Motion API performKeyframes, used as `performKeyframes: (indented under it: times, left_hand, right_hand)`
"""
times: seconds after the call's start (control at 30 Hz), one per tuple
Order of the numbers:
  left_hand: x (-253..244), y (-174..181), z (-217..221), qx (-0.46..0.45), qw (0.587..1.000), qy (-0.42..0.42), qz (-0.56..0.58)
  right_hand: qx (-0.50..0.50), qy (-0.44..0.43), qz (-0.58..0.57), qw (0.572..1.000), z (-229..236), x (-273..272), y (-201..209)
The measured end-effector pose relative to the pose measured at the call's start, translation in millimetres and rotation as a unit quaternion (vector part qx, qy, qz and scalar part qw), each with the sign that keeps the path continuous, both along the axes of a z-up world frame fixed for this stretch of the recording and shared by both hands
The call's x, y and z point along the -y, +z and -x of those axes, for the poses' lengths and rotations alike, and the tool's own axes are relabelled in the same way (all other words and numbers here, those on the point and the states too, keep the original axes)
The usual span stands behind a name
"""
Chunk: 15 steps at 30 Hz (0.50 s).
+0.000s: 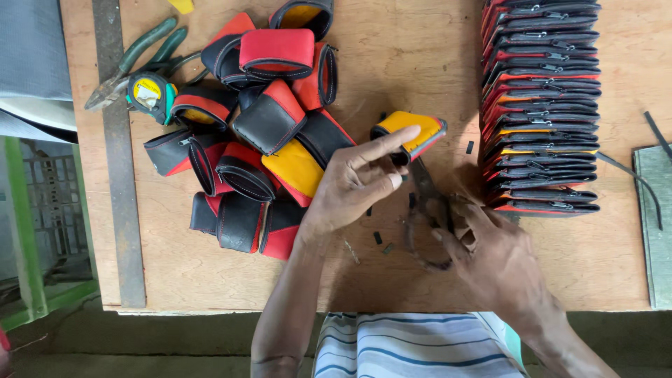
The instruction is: The person uses shears to trim excess material from the edges of small red, black, and yellow pouches. They handle each pouch one at a time, rotate it to cut different sides, and place the finished items into a stack on the table.
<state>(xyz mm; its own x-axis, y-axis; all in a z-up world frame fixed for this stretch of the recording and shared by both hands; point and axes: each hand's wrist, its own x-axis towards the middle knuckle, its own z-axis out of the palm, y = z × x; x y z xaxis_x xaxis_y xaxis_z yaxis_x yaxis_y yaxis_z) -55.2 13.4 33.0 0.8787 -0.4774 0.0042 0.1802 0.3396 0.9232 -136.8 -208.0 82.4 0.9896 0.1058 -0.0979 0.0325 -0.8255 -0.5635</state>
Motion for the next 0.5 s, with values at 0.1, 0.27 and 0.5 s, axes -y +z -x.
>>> performKeyframes:
  times: [0.1, 0.27, 0.5]
  left_hand:
    - [-6, 10, 10, -0.033, 0.999, -0.038, 0.006]
    - [-7, 27, 20, -0.016, 0.995, -0.098, 0.019]
    - [6, 43, 45, 0.175, 0.907, 0.129, -0.361]
  right_hand:
    - [0.074, -0.005, 0.006, 0.997, 0, -5, 22]
    - [0.314, 0.104, 0.027, 0.943, -34, -20, 32]
    - [0.246, 0.054, 0.001, 0.968, -48, -22, 30]
